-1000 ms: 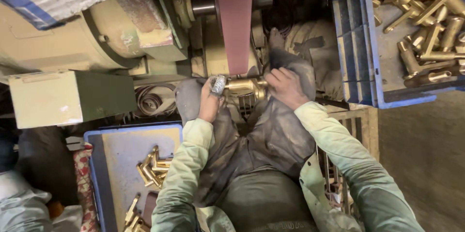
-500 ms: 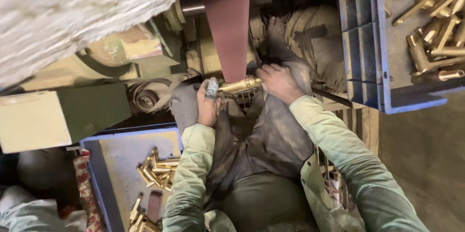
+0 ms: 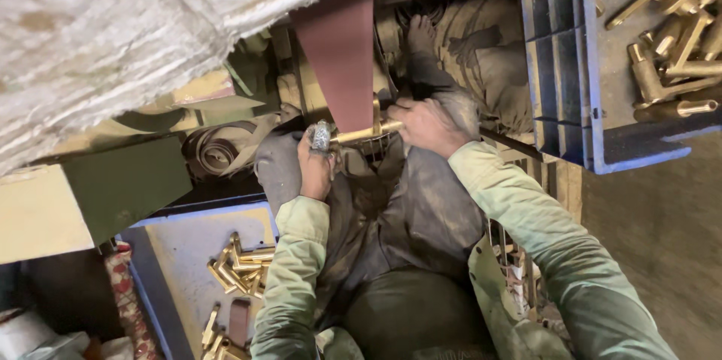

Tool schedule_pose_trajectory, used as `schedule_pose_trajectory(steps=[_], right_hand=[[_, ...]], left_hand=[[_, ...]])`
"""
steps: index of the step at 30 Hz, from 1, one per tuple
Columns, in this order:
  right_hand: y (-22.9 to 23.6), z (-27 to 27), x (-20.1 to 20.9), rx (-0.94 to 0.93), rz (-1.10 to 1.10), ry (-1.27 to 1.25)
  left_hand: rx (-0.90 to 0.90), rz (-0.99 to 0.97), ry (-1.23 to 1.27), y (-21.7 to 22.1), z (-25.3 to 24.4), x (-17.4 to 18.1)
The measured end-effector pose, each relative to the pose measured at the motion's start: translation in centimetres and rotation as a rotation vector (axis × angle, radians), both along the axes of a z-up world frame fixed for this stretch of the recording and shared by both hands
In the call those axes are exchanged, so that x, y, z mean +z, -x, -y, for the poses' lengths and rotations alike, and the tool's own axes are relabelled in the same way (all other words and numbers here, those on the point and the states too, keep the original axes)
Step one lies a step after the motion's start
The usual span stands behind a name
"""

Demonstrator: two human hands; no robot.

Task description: The person repeatedly picks up brass-colored metal parts from a blue bin and presses them against a moving belt sander to smooth or deburr the edges. After grinding, the parts are placed into a second blue bin to the right.

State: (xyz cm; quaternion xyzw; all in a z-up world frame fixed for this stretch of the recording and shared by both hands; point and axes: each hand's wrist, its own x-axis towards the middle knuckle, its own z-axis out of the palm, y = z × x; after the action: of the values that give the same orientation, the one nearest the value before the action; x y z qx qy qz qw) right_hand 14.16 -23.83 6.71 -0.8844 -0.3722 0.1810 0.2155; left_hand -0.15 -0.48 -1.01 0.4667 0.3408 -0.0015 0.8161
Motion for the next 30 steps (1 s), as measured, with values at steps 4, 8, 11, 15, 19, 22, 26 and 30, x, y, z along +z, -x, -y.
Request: schedule_pose_trajectory(steps=[4,8,11,15,19,22,26,30], right_hand=[[-0.3,0.0,0.8,0.005,-0.057,-0.053],[-0.8,-0.4,1.6,-0.002,-0.16,-0.004],[-1.1,-0.6,2.2,-0.034,-0.269,0.036],[-1.4,-0.7,2.8,-0.054,-0.302,0.017],[-1.7,-0.8,3.1,-0.042,-0.35,0.026],[-2.1,-0.9,3.0,-0.012,-0.393,0.049],[-2.7,-1.0,2.7,0.033,-0.467,0.062],[-3.1,-0.9,2.0,0.023,-0.578,0.132]], left_hand=[[0.022,-0.06,0.003,-0.1,0.0,-0.5],[-0.009,-0.054,0.072,-0.5,-0.1,1.0],[-0.016,-0.053,0.16,-0.8,0.1,2.4],[-0.04,-0.146,0.089,-1.5,0.0,3.3],[-0.069,-0.111,0.106,-1.6,-0.1,3.9],[-0.063,-0.116,0.215,-1.7,-0.1,4.4],[-0.03,-0.135,0.261,-1.8,0.2,4.4],[-0.031,-0.216,0.22,-1.7,0.3,4.0]])
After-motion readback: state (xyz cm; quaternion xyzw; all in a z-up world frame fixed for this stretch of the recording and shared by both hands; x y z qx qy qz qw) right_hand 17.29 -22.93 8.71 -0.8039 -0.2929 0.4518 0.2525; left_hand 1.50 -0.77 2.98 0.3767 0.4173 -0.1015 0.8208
